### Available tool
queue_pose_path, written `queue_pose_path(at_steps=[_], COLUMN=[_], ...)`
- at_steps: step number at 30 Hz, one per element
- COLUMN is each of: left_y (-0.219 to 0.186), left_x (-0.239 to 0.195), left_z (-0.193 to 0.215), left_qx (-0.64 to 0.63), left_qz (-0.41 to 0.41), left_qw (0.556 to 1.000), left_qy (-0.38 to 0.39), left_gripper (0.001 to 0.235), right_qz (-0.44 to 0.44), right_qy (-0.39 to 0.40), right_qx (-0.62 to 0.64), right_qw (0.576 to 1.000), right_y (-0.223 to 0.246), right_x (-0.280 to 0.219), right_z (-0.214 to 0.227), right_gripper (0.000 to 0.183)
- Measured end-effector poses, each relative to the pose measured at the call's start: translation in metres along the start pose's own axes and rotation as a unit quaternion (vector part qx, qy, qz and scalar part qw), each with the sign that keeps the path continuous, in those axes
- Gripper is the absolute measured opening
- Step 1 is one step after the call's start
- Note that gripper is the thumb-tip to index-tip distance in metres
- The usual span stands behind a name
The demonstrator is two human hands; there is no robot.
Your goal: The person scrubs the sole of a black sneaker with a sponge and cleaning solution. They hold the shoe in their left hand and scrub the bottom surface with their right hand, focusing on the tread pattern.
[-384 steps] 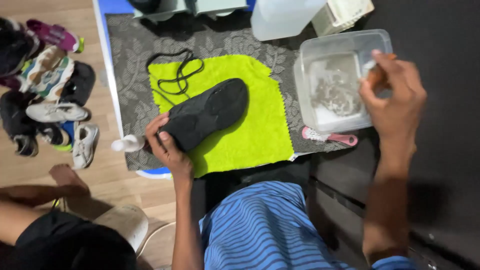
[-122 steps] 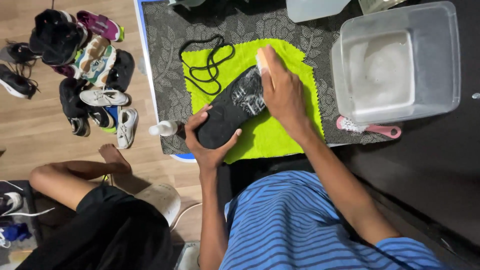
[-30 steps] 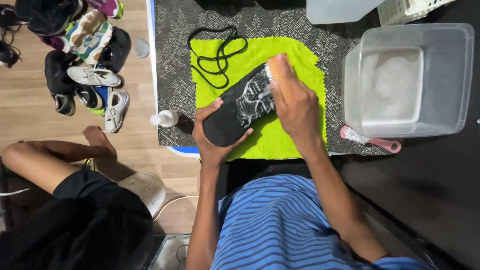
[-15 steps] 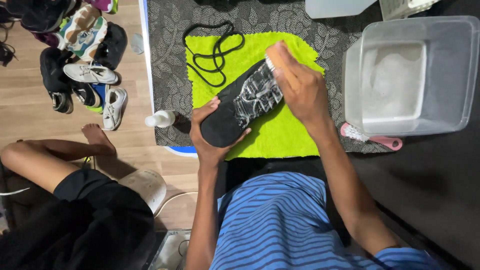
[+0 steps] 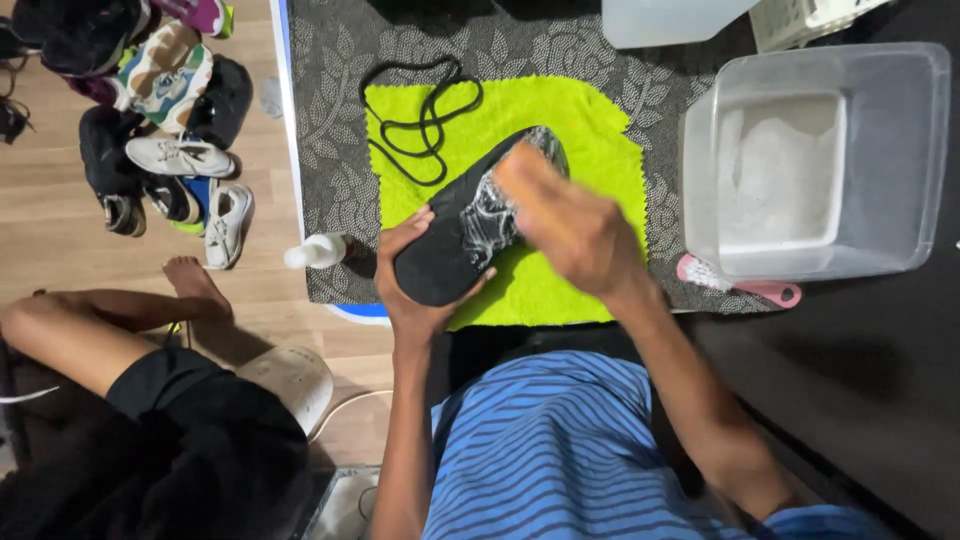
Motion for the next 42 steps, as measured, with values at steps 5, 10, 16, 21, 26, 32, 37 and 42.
queue_pose_path(at_steps=[5, 10, 16, 21, 26, 32, 37, 42], left_y=[0.003, -0.002, -0.001, -0.012, -0.008, -0.001, -0.001, -0.007], left_x=[0.000, 0.000, 0.001, -0.002, 0.000, -0.008, -0.003, 0.000], left_z=[-0.001, 0.000, -0.002, -0.004, -0.004, 0.000, -0.003, -0.002], left_qx=[0.010, 0.036, 0.033, 0.044, 0.038, 0.052, 0.077, 0.065], left_qz=[-0.002, -0.006, 0.000, -0.008, 0.001, -0.002, -0.016, -0.021], left_qw=[1.000, 0.999, 0.999, 0.998, 0.999, 0.999, 0.997, 0.998], left_qy=[0.005, 0.006, 0.009, 0.033, 0.021, 0.013, 0.014, 0.000], left_gripper=[0.082, 0.083, 0.084, 0.082, 0.082, 0.085, 0.090, 0.085], right_qz=[-0.098, -0.260, -0.196, -0.361, -0.420, -0.442, -0.443, -0.441], right_qy=[0.001, -0.048, -0.008, 0.013, 0.010, 0.006, -0.007, -0.022], right_qx=[0.080, 0.131, 0.081, 0.004, 0.014, 0.041, 0.061, 0.089], right_qw=[0.992, 0.956, 0.977, 0.933, 0.907, 0.896, 0.895, 0.893], right_y=[-0.012, -0.029, 0.009, -0.047, -0.042, -0.039, -0.040, -0.039], right_x=[-0.011, 0.004, 0.001, 0.004, 0.010, -0.006, -0.005, -0.005], right_z=[0.002, 0.022, 0.014, 0.006, 0.008, 0.004, 0.005, 0.009], right_gripper=[0.033, 0.038, 0.045, 0.046, 0.049, 0.049, 0.049, 0.049])
Point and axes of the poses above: each hand's wrist, its own x-axis towards the middle knuckle, its own z-axis out of the back of the hand, y = z × x, the point moved 9 cm from there along x, towards the middle knuckle, and after that the axes turned 9 degrees about x, right-handed, at the moved point
